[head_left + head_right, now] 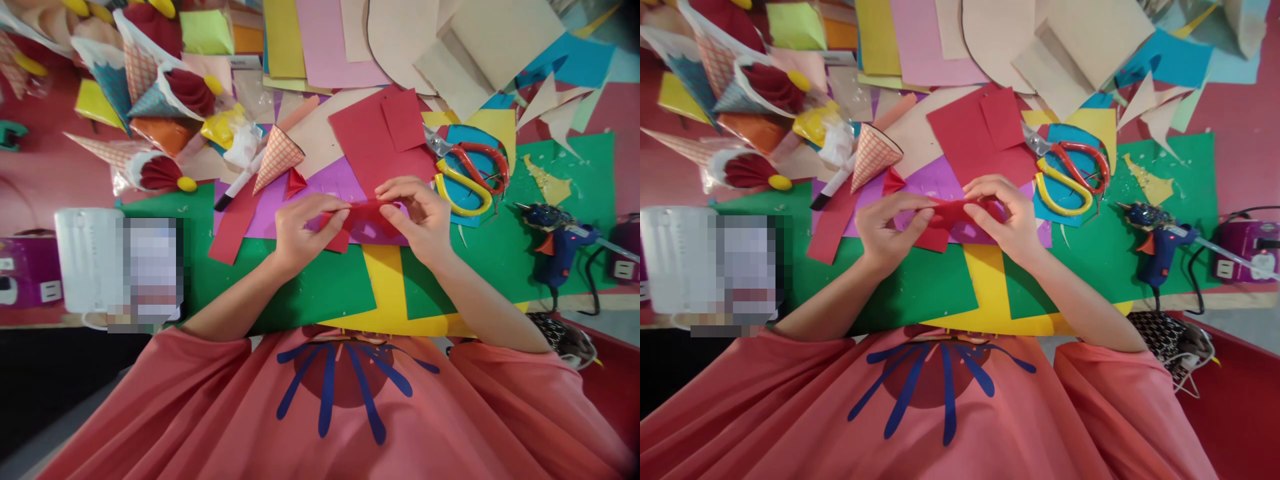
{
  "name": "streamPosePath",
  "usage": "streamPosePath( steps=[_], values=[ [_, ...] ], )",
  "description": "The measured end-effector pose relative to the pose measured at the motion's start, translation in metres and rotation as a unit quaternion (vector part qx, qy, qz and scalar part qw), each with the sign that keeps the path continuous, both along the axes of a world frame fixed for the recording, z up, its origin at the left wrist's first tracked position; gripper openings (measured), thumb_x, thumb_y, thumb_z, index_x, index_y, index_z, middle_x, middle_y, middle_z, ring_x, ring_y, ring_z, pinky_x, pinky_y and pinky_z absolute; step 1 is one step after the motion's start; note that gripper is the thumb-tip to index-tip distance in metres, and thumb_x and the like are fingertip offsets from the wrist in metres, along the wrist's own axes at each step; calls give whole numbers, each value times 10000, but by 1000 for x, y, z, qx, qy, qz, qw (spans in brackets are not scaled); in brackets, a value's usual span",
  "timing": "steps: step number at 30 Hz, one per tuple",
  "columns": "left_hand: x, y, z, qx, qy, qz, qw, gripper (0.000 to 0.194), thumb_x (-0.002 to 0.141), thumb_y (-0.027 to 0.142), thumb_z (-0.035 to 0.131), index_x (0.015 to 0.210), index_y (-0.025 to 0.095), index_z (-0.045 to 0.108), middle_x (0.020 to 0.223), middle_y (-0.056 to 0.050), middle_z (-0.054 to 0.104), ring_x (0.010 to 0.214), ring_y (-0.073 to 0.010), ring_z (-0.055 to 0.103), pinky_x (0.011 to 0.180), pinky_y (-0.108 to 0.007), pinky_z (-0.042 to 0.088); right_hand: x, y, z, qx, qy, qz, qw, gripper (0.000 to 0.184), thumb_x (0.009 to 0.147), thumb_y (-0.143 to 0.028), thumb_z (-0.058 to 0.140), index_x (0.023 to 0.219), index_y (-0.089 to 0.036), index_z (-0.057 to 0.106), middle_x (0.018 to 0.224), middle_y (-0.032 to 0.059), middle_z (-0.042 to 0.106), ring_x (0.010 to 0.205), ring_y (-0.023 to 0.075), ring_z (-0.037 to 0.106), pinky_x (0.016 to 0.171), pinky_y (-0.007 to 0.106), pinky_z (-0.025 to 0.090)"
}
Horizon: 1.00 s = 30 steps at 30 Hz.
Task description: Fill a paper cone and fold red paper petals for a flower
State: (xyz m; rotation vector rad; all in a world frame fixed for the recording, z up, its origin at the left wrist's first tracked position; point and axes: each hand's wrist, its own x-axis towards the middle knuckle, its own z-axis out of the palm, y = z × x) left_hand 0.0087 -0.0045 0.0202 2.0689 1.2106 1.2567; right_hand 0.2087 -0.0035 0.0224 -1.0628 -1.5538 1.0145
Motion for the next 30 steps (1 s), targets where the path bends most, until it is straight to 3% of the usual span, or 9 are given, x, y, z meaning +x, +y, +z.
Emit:
streamPosePath(
  steps=[3, 10, 17, 21, 24, 30],
  values=[
    [0, 1, -3, -8, -11, -9, 1000, 101, 901, 281, 601, 842, 258, 680, 807, 11, 766, 755, -143, 728, 697, -310, 604, 0, 0, -1, 5, -4, -2, 1000, 30, 854, -278, 667, 851, -249, 659, 949, 21, 697, 958, 174, 656, 873, 370, 536],
    [-3, 5, -12, 18, 21, -8, 1000, 139, 861, 349, 654, 971, 263, 662, 1015, -21, 743, 976, -191, 691, 995, -454, 482, 0, -1, -1, 81, -87, -19, 993, 35, 869, -255, 632, 865, -265, 665, 949, 19, 719, 950, 198, 663, 892, 421, 523],
    [-3, 5, -13, 86, 41, -20, 995, 101, 848, 340, 684, 922, 273, 703, 862, 18, 732, 812, -151, 659, 787, -365, 437, 0, -4, -3, 161, -178, 5, 971, 69, 874, -236, 626, 920, -253, 675, 990, 35, 731, 942, 209, 682, 827, 415, 552],
    [-2, 5, -14, 80, 54, -24, 995, 106, 869, 345, 661, 871, 250, 707, 830, 29, 744, 775, -131, 655, 778, -353, 414, 1, -5, -5, 179, -176, 19, 968, 101, 878, -224, 622, 954, -266, 673, 1006, 33, 721, 963, 210, 678, 844, 419, 554],
    [-3, 5, -14, 75, 54, -24, 995, 115, 883, 343, 643, 868, 249, 706, 841, 31, 750, 791, -130, 661, 787, -348, 423, 0, -6, -5, 155, -137, 8, 978, 177, 869, -249, 637, 1041, -291, 652, 1064, 31, 693, 1040, 221, 652, 885, 423, 546],
    [-2, 6, -11, 111, 35, -29, 993, 57, 887, 251, 636, 865, 223, 681, 838, 41, 757, 779, -104, 693, 757, -289, 492, -2, -1, -7, -7, 30, -10, 999, 421, 840, -465, 655, 1221, -346, 521, 1268, 35, 576, 1146, 219, 601, 932, 410, 534]
  ],
)
